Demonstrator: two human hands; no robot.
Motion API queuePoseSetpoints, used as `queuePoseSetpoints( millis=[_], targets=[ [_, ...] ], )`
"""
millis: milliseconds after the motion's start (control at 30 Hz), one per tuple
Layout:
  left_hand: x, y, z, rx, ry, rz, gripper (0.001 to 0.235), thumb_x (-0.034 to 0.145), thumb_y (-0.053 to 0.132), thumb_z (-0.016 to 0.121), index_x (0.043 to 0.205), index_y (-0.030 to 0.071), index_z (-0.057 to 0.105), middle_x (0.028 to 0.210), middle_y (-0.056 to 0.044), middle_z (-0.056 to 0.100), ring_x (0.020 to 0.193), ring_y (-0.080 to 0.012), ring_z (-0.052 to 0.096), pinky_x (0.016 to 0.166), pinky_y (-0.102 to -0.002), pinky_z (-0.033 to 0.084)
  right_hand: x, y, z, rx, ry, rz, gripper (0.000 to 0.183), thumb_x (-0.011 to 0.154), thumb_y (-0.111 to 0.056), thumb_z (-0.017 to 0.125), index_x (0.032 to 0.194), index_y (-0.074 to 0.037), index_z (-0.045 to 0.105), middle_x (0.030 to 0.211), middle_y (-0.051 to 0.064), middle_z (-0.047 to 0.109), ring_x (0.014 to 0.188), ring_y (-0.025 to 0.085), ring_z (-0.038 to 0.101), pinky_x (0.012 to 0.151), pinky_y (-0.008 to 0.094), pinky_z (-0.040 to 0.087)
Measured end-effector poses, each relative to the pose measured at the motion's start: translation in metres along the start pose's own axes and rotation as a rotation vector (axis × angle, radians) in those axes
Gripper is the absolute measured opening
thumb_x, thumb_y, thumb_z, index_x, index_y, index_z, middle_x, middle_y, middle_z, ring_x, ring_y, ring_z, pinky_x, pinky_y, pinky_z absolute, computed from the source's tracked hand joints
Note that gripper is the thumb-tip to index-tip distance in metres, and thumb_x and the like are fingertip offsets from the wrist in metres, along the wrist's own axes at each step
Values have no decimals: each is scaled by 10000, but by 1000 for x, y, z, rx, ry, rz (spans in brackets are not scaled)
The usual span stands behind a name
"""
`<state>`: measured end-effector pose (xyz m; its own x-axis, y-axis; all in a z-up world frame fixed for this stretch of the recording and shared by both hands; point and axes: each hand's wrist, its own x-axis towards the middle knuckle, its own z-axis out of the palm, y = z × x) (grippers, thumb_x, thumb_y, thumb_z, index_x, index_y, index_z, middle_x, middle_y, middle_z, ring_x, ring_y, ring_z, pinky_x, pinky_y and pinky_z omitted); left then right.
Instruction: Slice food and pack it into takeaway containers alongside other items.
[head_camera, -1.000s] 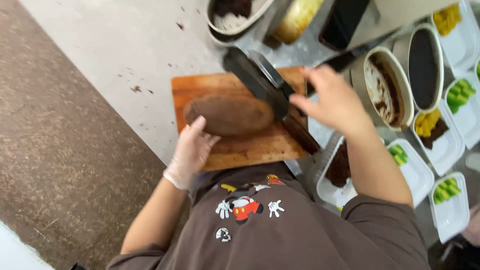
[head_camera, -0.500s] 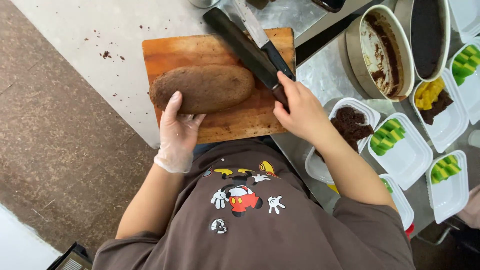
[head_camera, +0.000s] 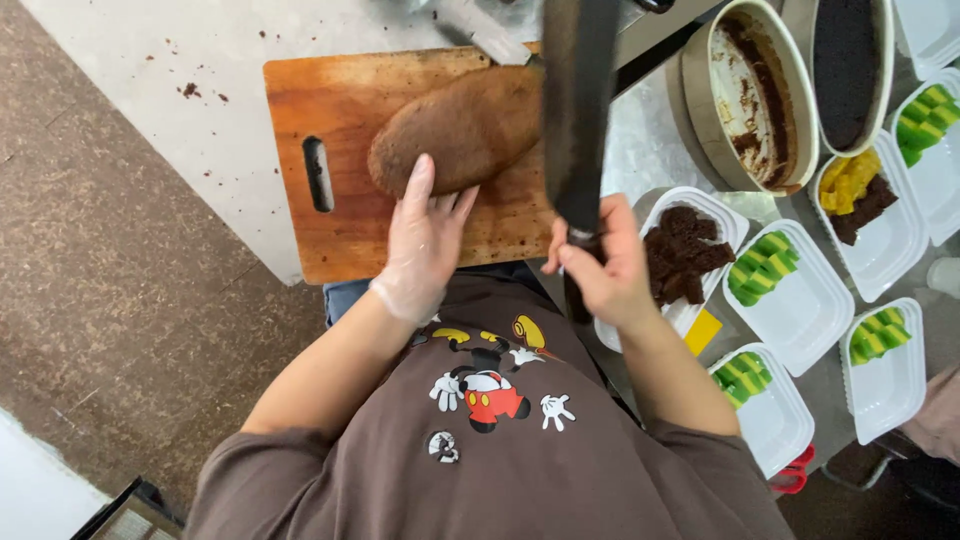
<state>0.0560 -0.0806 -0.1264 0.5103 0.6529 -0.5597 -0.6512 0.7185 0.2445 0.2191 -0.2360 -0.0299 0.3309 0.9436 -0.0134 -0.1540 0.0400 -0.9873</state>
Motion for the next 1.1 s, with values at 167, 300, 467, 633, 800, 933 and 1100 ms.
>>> queuePoseSetpoints(
  millis=[167,300,467,633,800,933,1100],
  targets=[
    [-31,56,-30,428,52,-216,576,917,227,731,1382,105,414,1425,-171,619,1304,-316,655,1104,-497,475,-9,3,15,-345,99,351,180,1067,-111,548,1213,-9,520,866,86,642,715,132,640,663,293,541],
    [-65,105,19,1274,3,-318,515,939,321,667,1387,72,619,1238,-98,774,1102,-206,728,998,-356,567,-12,13,26,-770,107,342,159,1053,-151,527,1139,-24,569,750,98,711,622,217,735,584,358,574],
    [-63,95,71,2062,-352,668,688,857,386,854,1397,88,551,1245,-144,650,1178,-283,635,1024,-404,514,-15,18,40,-1196,84,5,187,1024,-136,578,1164,-16,549,824,200,694,677,424,689,573,513,546],
    [-4,71,69,2202,-388,1144,1167,626,556,909,1456,-58,366,1356,-248,507,1253,-413,509,1041,-498,432,-16,15,45,-1303,48,87,179,1011,-137,566,1138,-16,530,889,205,697,658,426,687,553,522,543],
    [14,61,63,2264,-352,843,1225,557,532,962,1448,-72,378,1273,-239,542,1143,-426,534,921,-501,459,-15,17,46,-1305,47,125,159,1024,-149,549,1113,-20,519,897,203,691,670,426,689,565,521,552],
    [18,60,61,2233,-325,874,1127,553,477,969,1411,-13,425,1242,-196,558,1111,-396,547,882,-485,469,-9,18,47,-1319,24,166,161,1006,-148,555,1098,-30,497,899,209,693,666,440,688,571,538,552],
    [18,58,57,2232,-328,882,1092,536,446,968,1393,8,451,1244,-177,563,1114,-381,548,882,-474,469,27,20,55,-1325,-67,297,174,998,-161,539,1080,-31,456,918,223,696,673,466,685,591,553,558]
  ],
)
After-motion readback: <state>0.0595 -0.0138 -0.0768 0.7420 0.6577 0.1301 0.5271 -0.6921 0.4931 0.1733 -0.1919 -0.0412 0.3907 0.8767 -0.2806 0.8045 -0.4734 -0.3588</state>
